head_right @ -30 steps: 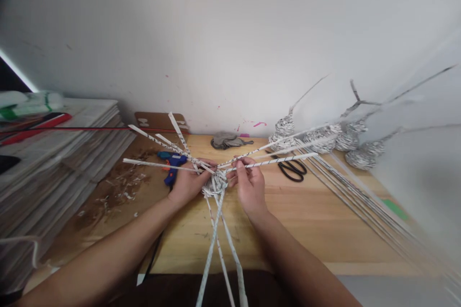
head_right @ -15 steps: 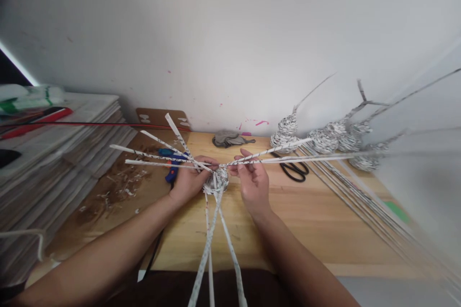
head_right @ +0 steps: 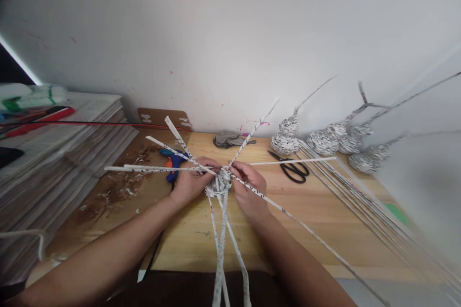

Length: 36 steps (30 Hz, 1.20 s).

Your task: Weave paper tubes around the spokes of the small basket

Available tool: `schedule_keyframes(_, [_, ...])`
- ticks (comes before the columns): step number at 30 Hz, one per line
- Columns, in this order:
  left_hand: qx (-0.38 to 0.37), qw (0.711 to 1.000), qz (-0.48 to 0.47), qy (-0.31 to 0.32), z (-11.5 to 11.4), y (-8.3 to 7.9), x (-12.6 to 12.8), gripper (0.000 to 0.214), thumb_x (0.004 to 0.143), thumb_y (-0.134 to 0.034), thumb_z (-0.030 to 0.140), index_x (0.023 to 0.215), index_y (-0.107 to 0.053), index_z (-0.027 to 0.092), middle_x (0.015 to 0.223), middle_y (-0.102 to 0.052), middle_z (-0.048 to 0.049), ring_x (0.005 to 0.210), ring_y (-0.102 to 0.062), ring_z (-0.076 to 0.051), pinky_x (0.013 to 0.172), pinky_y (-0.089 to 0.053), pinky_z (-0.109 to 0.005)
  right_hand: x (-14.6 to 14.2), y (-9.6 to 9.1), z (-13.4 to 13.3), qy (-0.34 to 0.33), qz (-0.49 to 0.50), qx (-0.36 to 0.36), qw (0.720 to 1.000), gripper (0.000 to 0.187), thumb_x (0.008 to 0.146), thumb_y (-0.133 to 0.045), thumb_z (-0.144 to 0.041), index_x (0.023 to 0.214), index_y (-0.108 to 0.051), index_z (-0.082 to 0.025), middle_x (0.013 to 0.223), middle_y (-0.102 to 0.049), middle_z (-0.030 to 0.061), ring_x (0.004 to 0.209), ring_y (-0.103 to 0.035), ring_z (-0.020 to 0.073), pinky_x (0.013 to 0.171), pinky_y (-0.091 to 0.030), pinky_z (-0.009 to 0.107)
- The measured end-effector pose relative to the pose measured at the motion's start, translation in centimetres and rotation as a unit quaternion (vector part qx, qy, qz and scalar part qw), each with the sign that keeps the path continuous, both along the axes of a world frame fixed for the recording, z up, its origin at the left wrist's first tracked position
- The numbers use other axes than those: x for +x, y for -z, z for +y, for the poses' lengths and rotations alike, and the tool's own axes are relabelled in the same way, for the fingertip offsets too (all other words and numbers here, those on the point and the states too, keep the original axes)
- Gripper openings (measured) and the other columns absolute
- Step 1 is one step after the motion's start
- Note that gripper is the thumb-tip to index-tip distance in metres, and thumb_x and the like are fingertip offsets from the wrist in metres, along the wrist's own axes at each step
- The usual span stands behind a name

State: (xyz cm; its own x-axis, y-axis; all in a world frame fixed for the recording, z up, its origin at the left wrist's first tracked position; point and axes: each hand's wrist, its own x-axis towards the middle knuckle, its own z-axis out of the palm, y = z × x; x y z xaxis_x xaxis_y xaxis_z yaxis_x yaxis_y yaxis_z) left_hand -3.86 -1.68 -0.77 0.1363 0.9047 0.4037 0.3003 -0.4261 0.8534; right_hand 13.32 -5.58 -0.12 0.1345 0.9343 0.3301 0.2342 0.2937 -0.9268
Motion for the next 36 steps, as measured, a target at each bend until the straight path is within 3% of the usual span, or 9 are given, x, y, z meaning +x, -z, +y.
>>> schedule_keyframes(3, [0.010, 1.000, 0.005, -0.013, 0.0, 0.0, -0.1, 0.012, 0.083, -0.065, 0.015, 0.083, -0.076, 0.020, 0.086, -0.077, -0.0037, 0.084, -0.070, -0.019, 0.081, -0.055, -0.030, 0.0, 0.0, -0.2, -0.012, -0.015, -0.011, 1.000, 0.018, 0.086, -0.066, -0.029, 0.103, -0.070, -0.022, 0.102, -0.074, 0.0067, 0.094, -0.070, 0.0227, 0.085, -0.054, 0.036])
schedule_keyframes(7, [0.007, 0.999, -0.003, -0.036, 0.0, -0.3, -0.2, 0.011, 0.082, -0.067, 0.015, 0.080, -0.076, 0.021, 0.082, -0.076, -0.0028, 0.081, -0.070, -0.018, 0.078, -0.055, -0.029, -0.1, 0.3, 0.0, -0.039, 0.054, -0.120, 0.991, 0.028, 0.082, -0.073, -0.043, 0.099, -0.066, -0.021, 0.098, -0.073, 0.0066, 0.086, -0.068, 0.0214, 0.074, -0.055, 0.033])
schedule_keyframes(11, [-0.003, 1.000, -0.010, -0.029, -0.1, -0.3, 0.0, 0.011, 0.081, -0.068, 0.014, 0.082, -0.076, 0.020, 0.084, -0.077, -0.0028, 0.081, -0.070, -0.017, 0.079, -0.055, -0.028, -1.1, 0.7, 0.0, -0.118, 0.220, -0.217, 0.943, 0.047, 0.084, -0.067, -0.058, 0.112, -0.064, -0.020, 0.092, -0.071, 0.0061, 0.070, -0.066, 0.0179, 0.057, -0.054, 0.030])
schedule_keyframes(14, [-0.023, 0.999, -0.019, -0.028, -0.2, -0.2, 0.2, 0.010, 0.080, -0.069, 0.014, 0.083, -0.077, 0.019, 0.086, -0.078, -0.0036, 0.083, -0.072, -0.018, 0.080, -0.056, -0.028, -2.2, 0.7, -0.3, -0.142, 0.312, -0.226, 0.912, 0.047, 0.085, -0.067, -0.056, 0.118, -0.060, -0.023, 0.083, -0.069, 0.0026, 0.054, -0.058, 0.0136, 0.045, -0.050, 0.026])
schedule_keyframes(19, [-0.070, 0.996, -0.034, -0.046, -0.4, -0.1, 0.5, 0.011, 0.077, -0.070, 0.017, 0.087, -0.077, 0.017, 0.085, -0.079, -0.0042, 0.077, -0.073, -0.018, 0.073, -0.057, -0.027, -2.8, 1.1, -0.6, -0.103, 0.332, -0.213, 0.913, 0.040, 0.081, -0.074, -0.050, 0.109, -0.062, -0.024, 0.082, -0.069, 0.0003, 0.053, -0.061, 0.0125, 0.043, -0.052, 0.024])
schedule_keyframes(27, [-0.053, 0.997, 0.015, -0.048, -0.5, -0.2, 0.1, 0.021, 0.085, -0.063, 0.024, 0.099, -0.076, 0.017, 0.091, -0.080, -0.0065, 0.082, -0.074, -0.021, 0.075, -0.057, -0.028, -2.2, 1.9, -0.8, -0.076, 0.287, -0.230, 0.927, 0.048, 0.077, -0.075, -0.055, 0.109, -0.064, -0.020, 0.085, -0.073, 0.0063, 0.060, -0.068, 0.0202, 0.046, -0.056, 0.030])
schedule_keyframes(30, [-0.095, 0.995, 0.010, -0.009, -0.3, -0.7, -0.4, 0.029, 0.084, -0.065, 0.030, 0.106, -0.075, 0.015, 0.099, -0.079, -0.0099, 0.089, -0.074, -0.024, 0.081, -0.057, -0.032, -2.1, 2.2, -0.6, -0.065, 0.275, -0.230, 0.931, 0.048, 0.078, -0.073, -0.057, 0.108, -0.063, -0.021, 0.093, -0.074, 0.0080, 0.062, -0.068, 0.0198, 0.044, -0.054, 0.029])
schedule_keyframes(32, [-0.156, 0.985, -0.035, 0.057, 0.1, -1.2, -1.1, 0.041, 0.079, -0.071, 0.033, 0.115, -0.071, 0.013, 0.103, -0.078, -0.0121, 0.094, -0.073, -0.026, 0.084, -0.057, -0.035, -1.9, 2.3, -0.3, -0.059, 0.273, -0.230, 0.932, 0.044, 0.079, -0.071, -0.058, 0.106, -0.064, -0.023, 0.096, -0.074, 0.0075, 0.061, -0.067, 0.0186, 0.042, -0.053, 0.028])
schedule_keyframes(36, [-0.317, 0.899, -0.153, 0.259, 1.2, -2.0, -3.1, 0.069, 0.071, -0.077, 0.025, 0.137, -0.058, 0.017, 0.115, -0.075, -0.0134, 0.099, -0.072, -0.027, 0.082, -0.057, -0.035, -1.0, 2.0, 0.2, -0.094, 0.269, -0.236, 0.929, 0.040, 0.081, -0.070, -0.055, 0.104, -0.064, -0.022, 0.090, -0.074, 0.0060, 0.056, -0.063, 0.0164, 0.042, -0.052, 0.027])
